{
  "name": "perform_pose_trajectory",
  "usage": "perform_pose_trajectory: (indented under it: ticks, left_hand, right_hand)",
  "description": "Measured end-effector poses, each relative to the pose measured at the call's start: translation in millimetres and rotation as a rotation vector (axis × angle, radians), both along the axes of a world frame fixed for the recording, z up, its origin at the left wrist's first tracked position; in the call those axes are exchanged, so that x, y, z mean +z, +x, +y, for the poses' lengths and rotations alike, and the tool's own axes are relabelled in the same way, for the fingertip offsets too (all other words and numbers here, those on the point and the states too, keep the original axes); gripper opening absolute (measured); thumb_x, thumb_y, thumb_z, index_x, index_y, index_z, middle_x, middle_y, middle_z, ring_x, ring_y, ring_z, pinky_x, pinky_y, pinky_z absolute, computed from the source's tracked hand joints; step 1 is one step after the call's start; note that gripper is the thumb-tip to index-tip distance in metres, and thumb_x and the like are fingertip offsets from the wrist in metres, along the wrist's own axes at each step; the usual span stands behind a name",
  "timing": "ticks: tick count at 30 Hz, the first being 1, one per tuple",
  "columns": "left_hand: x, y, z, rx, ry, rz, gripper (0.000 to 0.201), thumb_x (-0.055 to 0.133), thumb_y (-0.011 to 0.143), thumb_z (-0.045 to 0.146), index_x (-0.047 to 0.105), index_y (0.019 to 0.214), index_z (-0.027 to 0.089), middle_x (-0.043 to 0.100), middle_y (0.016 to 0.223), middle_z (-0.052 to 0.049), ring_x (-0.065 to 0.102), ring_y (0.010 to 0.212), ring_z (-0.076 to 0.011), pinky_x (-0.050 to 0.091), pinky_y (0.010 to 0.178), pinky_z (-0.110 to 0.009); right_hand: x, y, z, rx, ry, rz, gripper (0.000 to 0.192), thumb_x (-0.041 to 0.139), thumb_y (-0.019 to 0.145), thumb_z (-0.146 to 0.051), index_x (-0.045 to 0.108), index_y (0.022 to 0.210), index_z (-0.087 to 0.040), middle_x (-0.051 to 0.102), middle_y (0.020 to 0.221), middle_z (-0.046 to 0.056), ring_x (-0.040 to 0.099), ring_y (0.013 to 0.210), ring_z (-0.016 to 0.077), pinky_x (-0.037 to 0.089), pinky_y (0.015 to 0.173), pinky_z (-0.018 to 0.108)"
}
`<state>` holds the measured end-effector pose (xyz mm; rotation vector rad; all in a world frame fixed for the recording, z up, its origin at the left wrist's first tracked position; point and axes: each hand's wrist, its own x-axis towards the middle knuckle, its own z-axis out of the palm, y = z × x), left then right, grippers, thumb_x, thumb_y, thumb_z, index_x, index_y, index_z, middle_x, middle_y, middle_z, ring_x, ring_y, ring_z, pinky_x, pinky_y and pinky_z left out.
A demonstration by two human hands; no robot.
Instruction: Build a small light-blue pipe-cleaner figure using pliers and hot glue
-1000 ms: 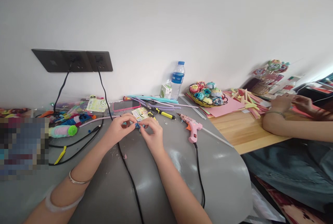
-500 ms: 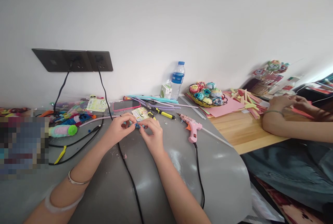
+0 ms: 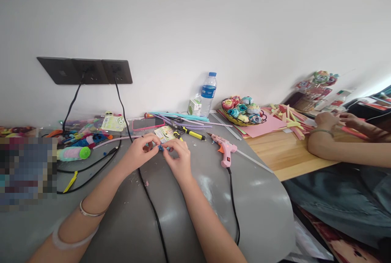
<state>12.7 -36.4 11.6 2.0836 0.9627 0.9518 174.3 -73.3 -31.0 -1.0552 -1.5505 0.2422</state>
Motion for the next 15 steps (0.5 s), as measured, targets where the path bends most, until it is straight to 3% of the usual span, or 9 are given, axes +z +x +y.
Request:
perform_pose_trajectory:
  ticks: [9,15]
  left_hand:
    - [-0.4,0.7,0.1,-0.020,0.034,-0.002,0.008,0.053,0.078,0.015,0.059,0.074,0.019,0.064,0.085,-0.001,0.048,0.063,-0.0102,0.040,0.058,-0.024]
    - [0.6,0.1,0.9,0.001,-0.001,-0.021,0.010,0.054,0.079,0.018,0.062,0.075,0.019,0.066,0.086,-0.002,0.052,0.066,-0.0118,0.042,0.059,-0.024]
  right_hand:
    - [-1.3,-2.3,0.2,-0.045,0.001,-0.044,0.011,0.061,0.084,-0.014,0.066,0.080,-0.023,0.070,0.078,0.000,0.058,0.066,0.0163,0.039,0.074,0.035]
    - [-1.4,-0.6,1.3,0.017,-0.027,0.018,0.009,0.062,0.088,-0.018,0.068,0.084,-0.023,0.070,0.081,0.002,0.059,0.070,0.0178,0.043,0.075,0.036]
